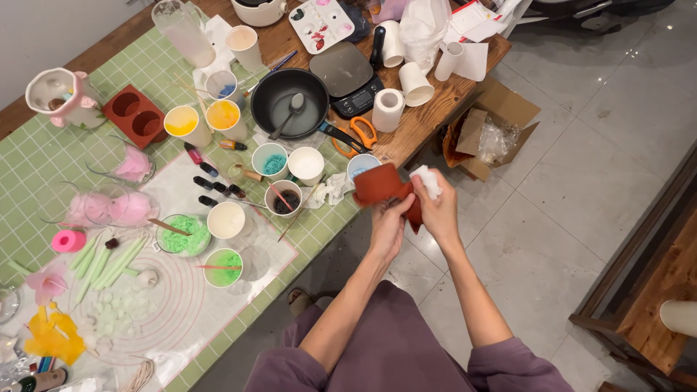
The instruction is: Cleaning and organizing various silicone molds and candle-making supplies on a workbench.
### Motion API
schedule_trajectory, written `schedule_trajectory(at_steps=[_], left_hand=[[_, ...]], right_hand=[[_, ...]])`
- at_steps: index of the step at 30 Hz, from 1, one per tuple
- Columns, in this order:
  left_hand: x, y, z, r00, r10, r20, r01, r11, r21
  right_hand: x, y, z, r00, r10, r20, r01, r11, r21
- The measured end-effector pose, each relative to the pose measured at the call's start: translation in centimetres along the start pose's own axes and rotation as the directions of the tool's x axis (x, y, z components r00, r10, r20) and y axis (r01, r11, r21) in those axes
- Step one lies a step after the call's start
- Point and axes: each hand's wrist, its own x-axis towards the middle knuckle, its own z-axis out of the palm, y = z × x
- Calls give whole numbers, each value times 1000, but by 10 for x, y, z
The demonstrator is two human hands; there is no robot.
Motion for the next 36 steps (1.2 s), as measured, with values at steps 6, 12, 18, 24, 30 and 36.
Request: schedule_trajectory(at_steps=[6, 12, 18, 24, 30, 36], left_hand=[[-4, 22, -11, 993, 32, 114, -30, 999, -18], [-2, 72, -4, 950, -258, 174, 271, 961, -54], [0, 78, -3, 940, -126, 316, 73, 982, 175], [6, 67, -1, 948, -45, 314, -83, 921, 381], [0, 70, 8, 954, 111, 278, -243, 828, 506], [-5, 64, 25, 962, 131, 239, -259, 712, 652]], right_hand=[[31, -4, -36, 965, 261, 13, -256, 938, 234], [20, -1, -65, 992, 65, -107, -35, 964, 265], [0, -28, -43, 913, -382, -145, 370, 923, -103], [-10, -43, -18, 973, -231, 22, 230, 973, 18], [-26, -62, -32, 938, -187, 292, 170, 982, 81], [-38, -52, -18, 927, -368, 70, 373, 885, -281]])
